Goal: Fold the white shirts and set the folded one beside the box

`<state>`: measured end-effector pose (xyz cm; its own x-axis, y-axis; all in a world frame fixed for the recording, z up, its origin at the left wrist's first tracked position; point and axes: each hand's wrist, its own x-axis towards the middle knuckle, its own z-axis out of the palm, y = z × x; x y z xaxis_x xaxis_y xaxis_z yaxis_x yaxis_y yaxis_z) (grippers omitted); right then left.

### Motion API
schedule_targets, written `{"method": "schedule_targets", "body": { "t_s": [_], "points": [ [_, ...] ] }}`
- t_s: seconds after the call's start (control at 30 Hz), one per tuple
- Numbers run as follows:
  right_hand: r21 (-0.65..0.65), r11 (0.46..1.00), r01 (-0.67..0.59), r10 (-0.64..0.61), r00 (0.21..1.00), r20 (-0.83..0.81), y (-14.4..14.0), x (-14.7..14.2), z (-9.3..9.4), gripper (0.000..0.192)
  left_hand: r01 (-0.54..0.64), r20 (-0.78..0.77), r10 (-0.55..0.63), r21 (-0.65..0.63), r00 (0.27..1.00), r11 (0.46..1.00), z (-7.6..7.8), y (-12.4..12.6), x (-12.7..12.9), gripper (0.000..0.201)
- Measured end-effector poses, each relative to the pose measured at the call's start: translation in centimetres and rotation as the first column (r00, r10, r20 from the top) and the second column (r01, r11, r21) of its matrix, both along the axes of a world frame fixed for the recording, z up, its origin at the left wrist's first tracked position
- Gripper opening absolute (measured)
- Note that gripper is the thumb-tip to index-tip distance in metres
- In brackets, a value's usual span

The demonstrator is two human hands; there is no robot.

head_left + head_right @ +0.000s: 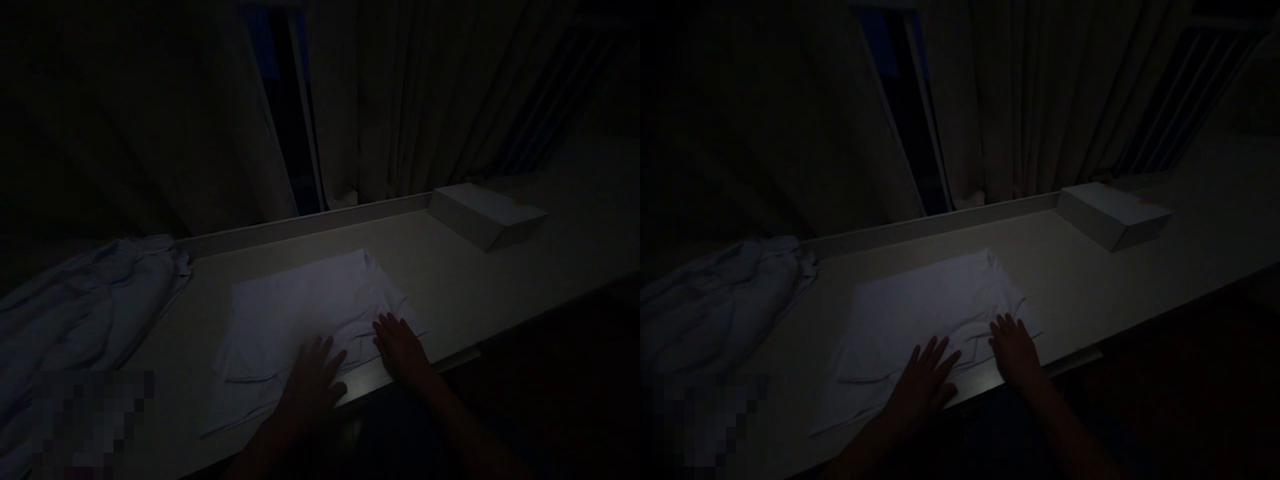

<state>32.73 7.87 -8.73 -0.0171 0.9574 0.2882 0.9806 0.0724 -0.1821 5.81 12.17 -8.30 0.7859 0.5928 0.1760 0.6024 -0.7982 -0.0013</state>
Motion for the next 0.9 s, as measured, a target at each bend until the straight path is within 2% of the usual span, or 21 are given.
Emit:
{"method": "schedule_targets", "body": {
  "t_s": [0.1, 0.2, 0.3, 0.4, 0.5, 0.63, 0.7, 0.77, 0.83, 0.9],
  "points": [
    [0.101, 0.994, 0.041, -0.040, 0.999, -0.016, 0.4, 0.4, 0.1, 0.044, -0.020, 0.029, 0.020, -0.016, 0.999, 1.000, 1.5, 0.7, 1.3, 0.052],
    [0.195, 0.967, 0.166, -0.150, 0.984, -0.093, 1.3, 1.6, 0.0, 0.048, -0.025, 0.072, 0.028, -0.037, 0.997, 0.999, 2.6, 1.7, 3.8, 0.049],
    [0.206, 0.914, 0.349, -0.313, 0.931, -0.187, 2.7, 3.5, 0.0, 0.051, -0.036, 0.069, 0.041, -0.074, 0.997, 0.997, 2.4, 2.5, 6.3, 0.049],
    [0.164, 0.860, 0.483, -0.446, 0.868, -0.220, 4.0, 4.7, 0.3, 0.050, -0.060, 0.050, 0.064, -0.079, 0.997, 0.995, 1.3, 2.5, 7.8, 0.055],
    [0.108, 0.861, 0.498, -0.472, 0.859, -0.199, 5.2, 4.8, 0.7, 0.049, -0.068, 0.048, 0.071, -0.054, 0.996, 0.996, 0.4, 2.2, 8.0, 0.058],
    [0.031, 0.869, 0.493, -0.479, 0.856, -0.193, 6.5, 4.6, 1.3, 0.034, -0.071, 0.043, 0.072, -0.023, 0.996, 0.997, 0.3, 1.9, 7.8, 0.059],
    [0.046, 0.871, 0.489, -0.464, 0.851, -0.246, 7.2, 4.7, 1.9, 0.030, -0.075, 0.040, 0.076, -0.015, 0.996, 0.997, 0.5, 1.9, 7.8, 0.059],
    [0.091, 0.874, 0.478, -0.414, 0.828, -0.379, 7.8, 4.7, 2.5, 0.027, -0.070, 0.035, 0.071, -0.017, 0.997, 0.997, 0.6, 1.9, 7.9, 0.059],
    [0.062, 0.873, 0.483, -0.349, 0.709, -0.612, 8.4, 4.7, 3.0, 0.024, -0.069, 0.034, 0.069, -0.020, 0.997, 0.997, 0.6, 2.0, 8.0, 0.059],
    [-0.033, 0.874, 0.484, -0.312, 0.509, -0.802, 9.0, 4.8, 2.9, 0.023, -0.070, 0.035, 0.070, -0.020, 0.997, 0.997, 0.6, 2.0, 8.0, 0.059]
  ]
}}
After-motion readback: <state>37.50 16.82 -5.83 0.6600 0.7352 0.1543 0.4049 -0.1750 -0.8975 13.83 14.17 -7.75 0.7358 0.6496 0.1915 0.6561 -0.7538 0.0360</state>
